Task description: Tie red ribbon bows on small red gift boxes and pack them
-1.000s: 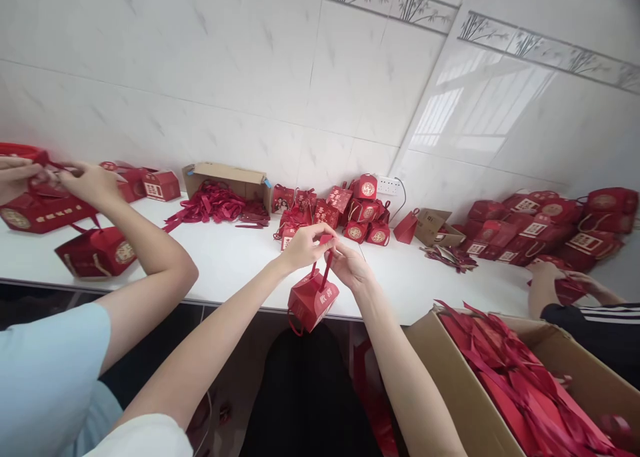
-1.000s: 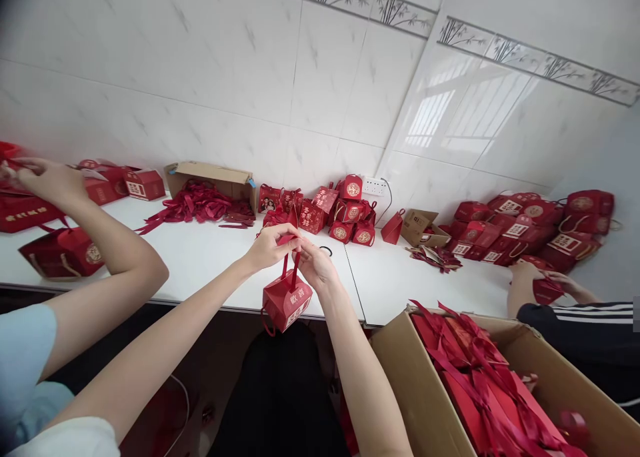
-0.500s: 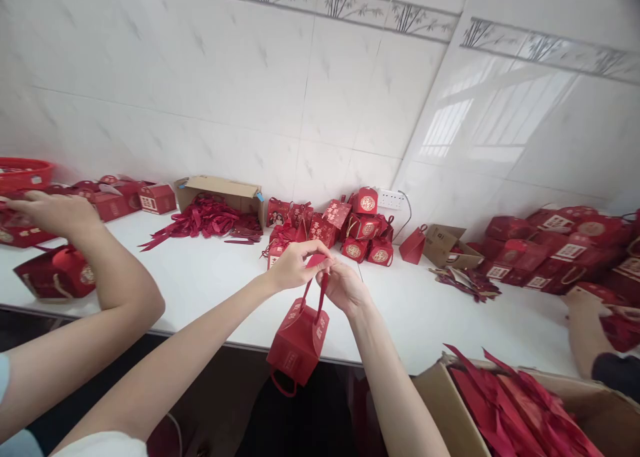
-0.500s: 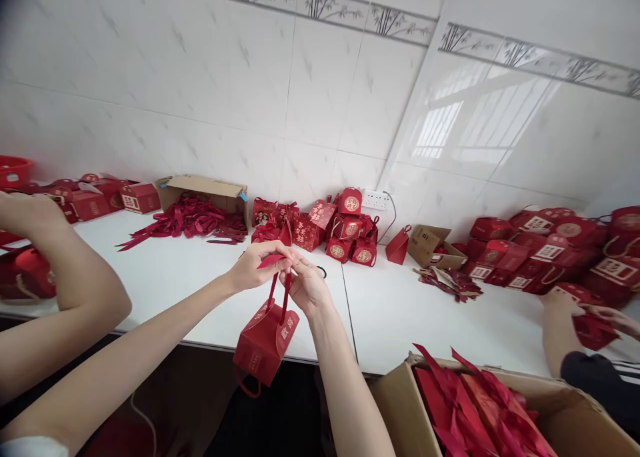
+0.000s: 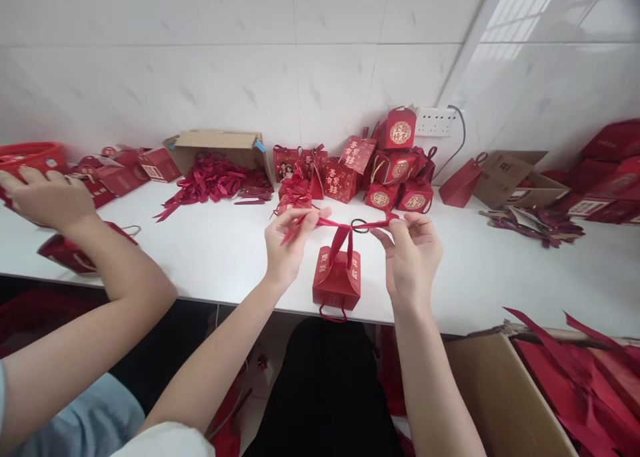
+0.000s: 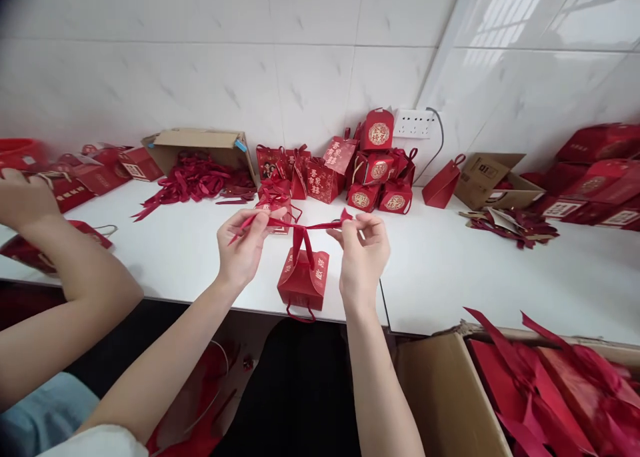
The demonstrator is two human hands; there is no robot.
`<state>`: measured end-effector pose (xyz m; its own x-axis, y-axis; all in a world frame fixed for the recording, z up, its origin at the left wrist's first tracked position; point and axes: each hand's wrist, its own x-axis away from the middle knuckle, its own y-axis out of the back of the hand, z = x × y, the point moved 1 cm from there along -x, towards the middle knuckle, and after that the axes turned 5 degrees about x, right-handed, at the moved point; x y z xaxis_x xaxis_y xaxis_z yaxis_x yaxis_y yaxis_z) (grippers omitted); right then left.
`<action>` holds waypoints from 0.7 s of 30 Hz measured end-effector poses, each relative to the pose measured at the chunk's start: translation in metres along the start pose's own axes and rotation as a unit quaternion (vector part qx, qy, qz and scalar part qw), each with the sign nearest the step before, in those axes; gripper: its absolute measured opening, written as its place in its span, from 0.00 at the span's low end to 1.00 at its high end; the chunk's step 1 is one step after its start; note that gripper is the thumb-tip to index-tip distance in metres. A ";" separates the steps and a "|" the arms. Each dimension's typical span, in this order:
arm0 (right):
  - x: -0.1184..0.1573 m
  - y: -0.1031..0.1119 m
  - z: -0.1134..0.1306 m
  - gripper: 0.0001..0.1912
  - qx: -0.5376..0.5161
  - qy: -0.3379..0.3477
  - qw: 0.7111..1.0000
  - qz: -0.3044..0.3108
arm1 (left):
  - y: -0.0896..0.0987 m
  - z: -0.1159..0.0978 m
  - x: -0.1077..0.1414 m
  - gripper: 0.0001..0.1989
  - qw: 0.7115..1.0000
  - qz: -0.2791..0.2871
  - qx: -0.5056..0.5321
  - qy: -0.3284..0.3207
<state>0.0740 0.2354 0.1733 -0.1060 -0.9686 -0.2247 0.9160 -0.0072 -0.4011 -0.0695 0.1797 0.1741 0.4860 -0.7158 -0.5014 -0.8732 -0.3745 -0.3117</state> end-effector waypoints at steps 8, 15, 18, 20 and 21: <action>0.001 0.065 -0.021 0.09 0.121 0.044 0.981 -0.144 | 0.041 0.031 0.019 0.12 0.975 -0.178 0.033 0.125; 0.005 0.101 -0.034 0.10 0.148 -0.002 0.971 -0.187 | 0.087 0.049 0.029 0.13 0.946 -0.250 -0.035 0.203; 0.009 0.115 -0.043 0.08 0.219 -0.039 0.961 -0.165 | 0.109 0.052 0.032 0.13 0.949 -0.203 -0.141 0.199; 0.013 0.121 -0.048 0.08 0.312 -0.070 0.938 -0.132 | 0.120 0.051 0.033 0.12 0.932 -0.132 -0.263 0.210; 0.015 0.122 -0.050 0.09 0.365 -0.072 0.921 -0.115 | 0.123 0.050 0.033 0.12 0.915 -0.093 -0.332 0.207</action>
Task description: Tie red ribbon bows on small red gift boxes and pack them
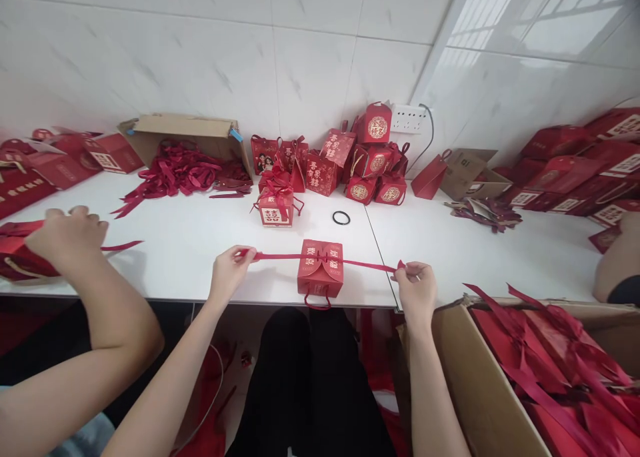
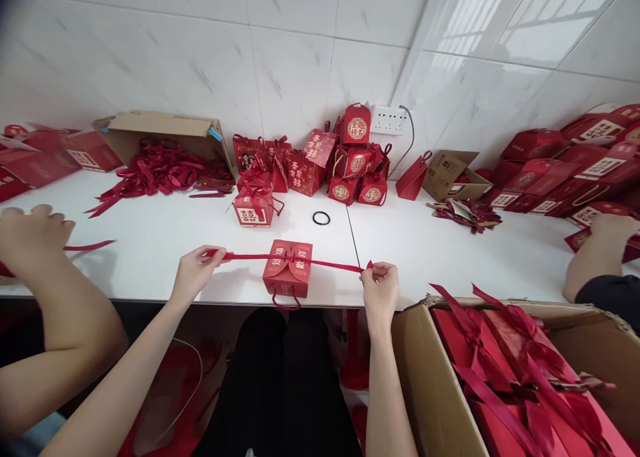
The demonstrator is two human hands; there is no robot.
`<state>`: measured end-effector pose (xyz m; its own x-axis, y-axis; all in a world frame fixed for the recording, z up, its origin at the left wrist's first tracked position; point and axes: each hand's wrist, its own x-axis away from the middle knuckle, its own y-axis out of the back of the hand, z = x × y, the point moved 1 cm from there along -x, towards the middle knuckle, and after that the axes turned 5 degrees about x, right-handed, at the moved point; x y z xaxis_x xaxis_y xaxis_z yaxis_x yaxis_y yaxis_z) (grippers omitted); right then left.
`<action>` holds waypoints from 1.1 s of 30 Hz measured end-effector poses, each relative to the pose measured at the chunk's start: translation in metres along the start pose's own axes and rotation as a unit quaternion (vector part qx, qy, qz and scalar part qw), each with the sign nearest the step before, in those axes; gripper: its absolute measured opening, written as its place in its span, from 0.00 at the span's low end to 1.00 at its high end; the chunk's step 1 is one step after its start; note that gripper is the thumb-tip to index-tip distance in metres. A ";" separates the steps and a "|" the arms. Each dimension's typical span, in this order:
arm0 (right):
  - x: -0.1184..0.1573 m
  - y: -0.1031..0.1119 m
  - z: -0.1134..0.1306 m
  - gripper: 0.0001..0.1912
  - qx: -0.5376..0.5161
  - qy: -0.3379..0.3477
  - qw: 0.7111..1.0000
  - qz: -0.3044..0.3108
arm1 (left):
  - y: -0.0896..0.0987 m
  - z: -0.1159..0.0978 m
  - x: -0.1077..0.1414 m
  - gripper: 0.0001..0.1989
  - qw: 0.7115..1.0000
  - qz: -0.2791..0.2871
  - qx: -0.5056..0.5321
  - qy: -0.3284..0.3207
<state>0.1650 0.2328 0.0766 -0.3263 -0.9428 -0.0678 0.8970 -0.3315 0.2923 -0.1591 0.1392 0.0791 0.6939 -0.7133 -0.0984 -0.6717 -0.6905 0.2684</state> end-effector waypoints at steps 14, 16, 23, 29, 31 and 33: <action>0.023 -0.061 0.042 0.25 0.069 0.123 0.934 0.327 | -0.052 -0.035 0.011 0.20 0.919 0.393 -0.028 -0.001; 0.021 -0.060 0.038 0.26 0.052 0.076 0.927 0.364 | -0.055 -0.029 0.009 0.21 0.908 0.415 0.048 0.044; 0.019 -0.060 0.029 0.28 0.071 0.029 0.881 0.467 | -0.060 -0.021 0.009 0.20 0.903 0.393 0.147 0.095; 0.018 -0.059 0.025 0.23 -0.078 0.016 0.883 0.462 | -0.062 -0.017 0.013 0.20 0.878 0.379 0.258 0.141; 0.016 -0.056 0.023 0.23 -0.088 0.011 0.888 0.452 | -0.061 -0.015 0.016 0.22 0.862 0.389 0.283 0.161; 0.014 -0.052 0.022 0.22 -0.072 0.020 0.894 0.443 | -0.060 -0.014 0.018 0.23 0.847 0.405 0.297 0.175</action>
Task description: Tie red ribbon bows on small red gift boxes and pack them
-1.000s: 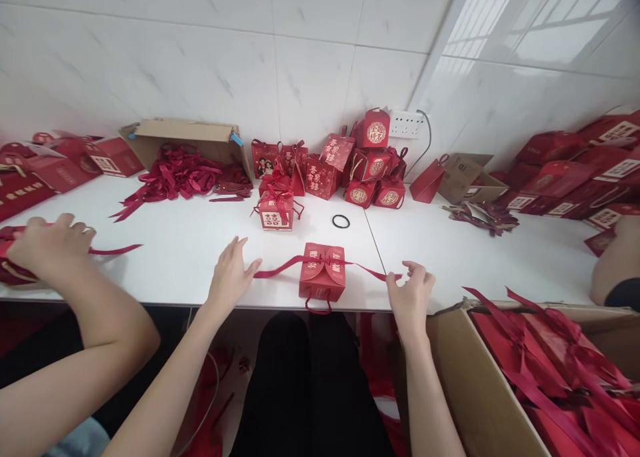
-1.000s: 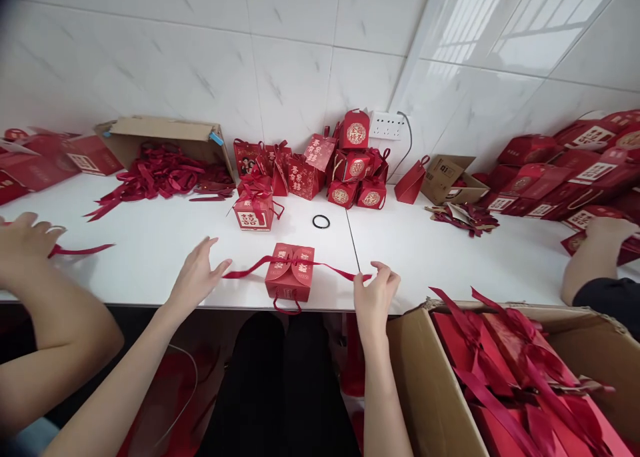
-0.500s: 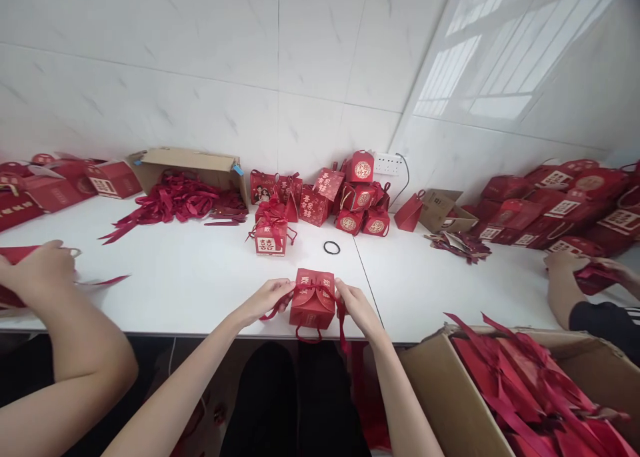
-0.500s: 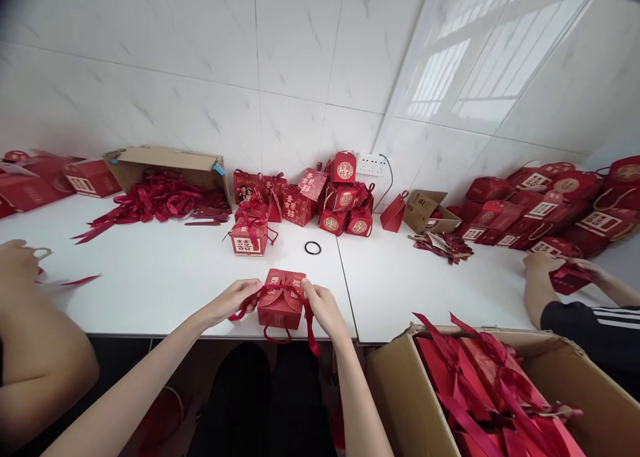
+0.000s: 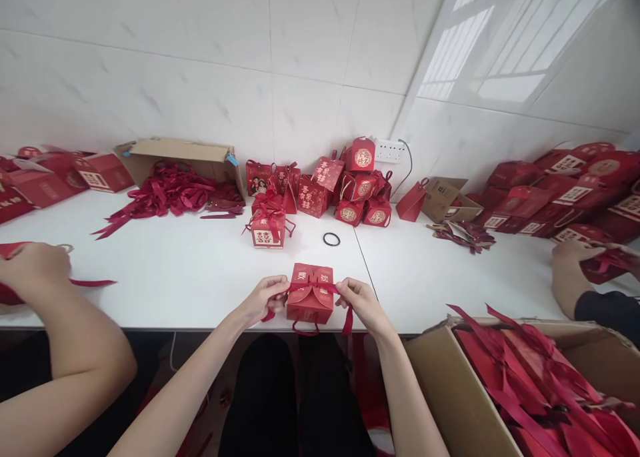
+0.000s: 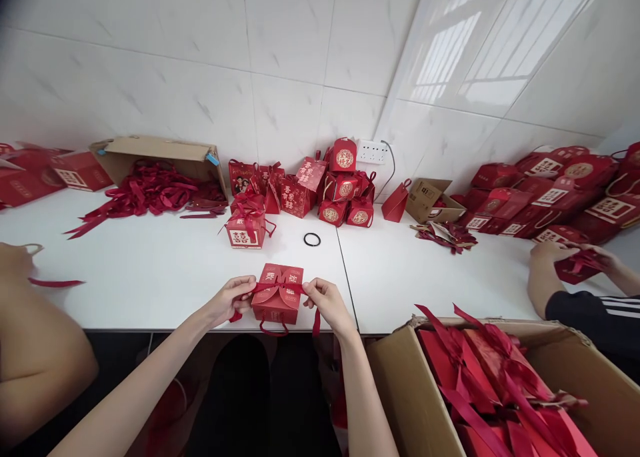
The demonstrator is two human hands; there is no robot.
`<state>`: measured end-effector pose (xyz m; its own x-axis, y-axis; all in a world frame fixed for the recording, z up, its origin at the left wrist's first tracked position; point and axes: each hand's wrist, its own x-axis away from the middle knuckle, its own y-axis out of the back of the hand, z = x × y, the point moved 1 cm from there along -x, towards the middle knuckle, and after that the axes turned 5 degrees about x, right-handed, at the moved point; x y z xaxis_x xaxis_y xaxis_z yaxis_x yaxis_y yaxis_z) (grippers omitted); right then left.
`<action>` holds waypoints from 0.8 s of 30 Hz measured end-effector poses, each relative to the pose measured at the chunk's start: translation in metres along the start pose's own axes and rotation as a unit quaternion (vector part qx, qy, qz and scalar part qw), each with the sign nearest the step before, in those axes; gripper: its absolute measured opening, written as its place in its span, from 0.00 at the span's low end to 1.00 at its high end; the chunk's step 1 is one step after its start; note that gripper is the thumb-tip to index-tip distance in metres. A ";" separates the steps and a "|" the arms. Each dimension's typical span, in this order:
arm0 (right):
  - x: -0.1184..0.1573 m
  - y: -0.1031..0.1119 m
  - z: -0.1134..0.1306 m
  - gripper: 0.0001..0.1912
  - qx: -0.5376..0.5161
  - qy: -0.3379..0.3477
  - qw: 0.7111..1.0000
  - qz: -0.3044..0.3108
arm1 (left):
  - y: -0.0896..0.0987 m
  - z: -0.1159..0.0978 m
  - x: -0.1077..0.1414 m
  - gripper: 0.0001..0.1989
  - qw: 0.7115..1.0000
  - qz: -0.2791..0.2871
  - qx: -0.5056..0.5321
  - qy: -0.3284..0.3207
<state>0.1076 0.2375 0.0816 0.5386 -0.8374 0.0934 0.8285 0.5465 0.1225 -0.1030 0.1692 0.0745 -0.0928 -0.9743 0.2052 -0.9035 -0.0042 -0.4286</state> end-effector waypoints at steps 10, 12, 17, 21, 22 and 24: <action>-0.001 0.016 -0.012 0.22 0.059 0.012 0.998 0.028 | 0.010 0.005 -0.005 0.22 0.997 -0.003 -0.078 -0.006; -0.002 0.016 -0.019 0.22 0.052 0.027 0.998 0.020 | 0.013 0.006 -0.007 0.23 0.996 0.003 -0.090 -0.019; 0.002 0.015 -0.020 0.23 0.042 0.014 0.999 0.026 | 0.013 0.011 -0.006 0.21 0.995 0.013 -0.096 -0.008; 0.015 0.011 0.000 0.20 0.016 -0.001 0.997 0.073 | 0.003 0.008 0.000 0.18 0.992 0.003 -0.114 -0.046; 0.018 0.010 0.008 0.19 0.010 0.009 0.998 0.063 | 0.001 0.006 0.001 0.18 0.989 0.000 -0.133 -0.060; 0.025 0.008 0.024 0.17 0.004 0.034 0.999 0.039 | -0.003 0.000 0.002 0.17 0.981 0.000 -0.181 -0.065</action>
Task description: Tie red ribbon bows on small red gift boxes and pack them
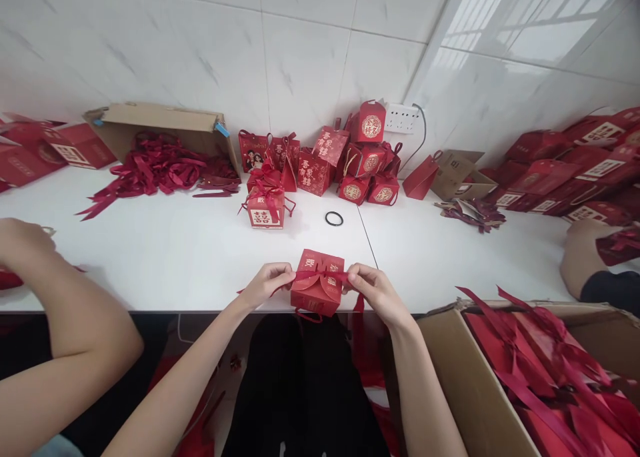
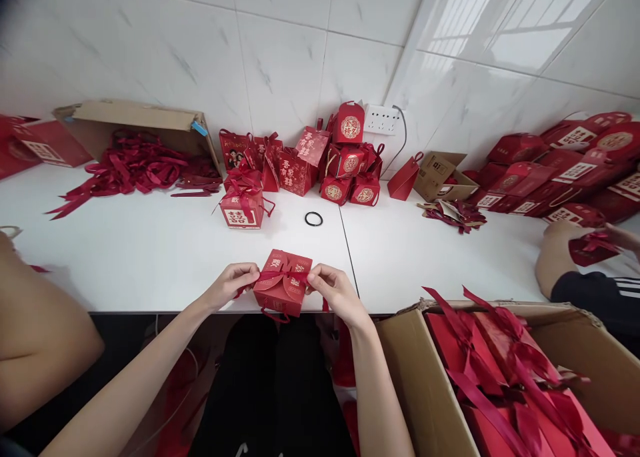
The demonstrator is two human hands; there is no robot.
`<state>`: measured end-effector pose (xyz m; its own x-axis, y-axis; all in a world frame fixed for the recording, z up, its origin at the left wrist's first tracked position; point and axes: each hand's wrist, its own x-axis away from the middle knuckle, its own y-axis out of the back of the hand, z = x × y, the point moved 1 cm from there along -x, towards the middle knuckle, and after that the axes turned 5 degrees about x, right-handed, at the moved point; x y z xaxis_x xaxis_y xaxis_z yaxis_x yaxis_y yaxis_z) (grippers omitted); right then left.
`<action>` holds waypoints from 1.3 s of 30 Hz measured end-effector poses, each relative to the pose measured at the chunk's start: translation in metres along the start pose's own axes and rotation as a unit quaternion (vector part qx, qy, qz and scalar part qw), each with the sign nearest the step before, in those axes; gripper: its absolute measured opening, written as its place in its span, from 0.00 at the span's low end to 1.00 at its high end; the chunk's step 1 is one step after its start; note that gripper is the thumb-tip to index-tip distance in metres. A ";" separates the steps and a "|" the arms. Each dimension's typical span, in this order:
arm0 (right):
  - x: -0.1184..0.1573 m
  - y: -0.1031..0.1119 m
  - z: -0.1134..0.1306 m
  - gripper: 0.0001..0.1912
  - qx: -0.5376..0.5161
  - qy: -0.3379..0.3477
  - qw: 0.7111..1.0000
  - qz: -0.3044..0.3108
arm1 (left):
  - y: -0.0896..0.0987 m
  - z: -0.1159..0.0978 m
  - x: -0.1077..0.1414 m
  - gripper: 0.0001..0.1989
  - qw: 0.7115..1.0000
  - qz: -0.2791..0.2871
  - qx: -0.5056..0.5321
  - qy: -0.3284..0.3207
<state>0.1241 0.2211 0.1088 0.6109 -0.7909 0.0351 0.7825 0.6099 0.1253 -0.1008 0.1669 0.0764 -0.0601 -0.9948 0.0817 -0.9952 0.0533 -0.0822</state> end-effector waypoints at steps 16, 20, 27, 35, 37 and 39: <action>-0.032 -0.046 -0.001 0.09 0.038 0.101 0.988 -0.113 | 0.000 -0.083 0.007 0.10 0.901 0.096 -0.416 -0.075; -0.032 -0.049 -0.003 0.10 0.093 0.142 0.978 -0.122 | -0.001 -0.091 0.003 0.10 0.853 0.104 -0.500 -0.105; -0.034 -0.051 -0.005 0.07 0.074 0.126 0.981 -0.131 | -0.009 -0.101 -0.004 0.11 0.824 0.128 -0.530 -0.152; -0.034 -0.051 0.000 0.06 0.092 0.103 0.984 -0.115 | -0.024 -0.108 -0.015 0.11 0.829 0.153 -0.508 -0.175; -0.034 -0.050 0.002 0.06 0.126 0.106 0.980 -0.114 | -0.028 -0.110 -0.019 0.09 0.842 0.166 -0.481 -0.179; -0.034 -0.051 0.003 0.06 0.145 0.108 0.977 -0.111 | -0.031 -0.110 -0.023 0.08 0.855 0.169 -0.459 -0.174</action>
<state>0.0637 0.2167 0.1041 0.4657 -0.8543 -0.2308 0.8509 0.3606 0.3820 -0.0775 0.1981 0.1866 -0.4881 -0.8664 -0.1052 -0.5758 0.2291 0.7848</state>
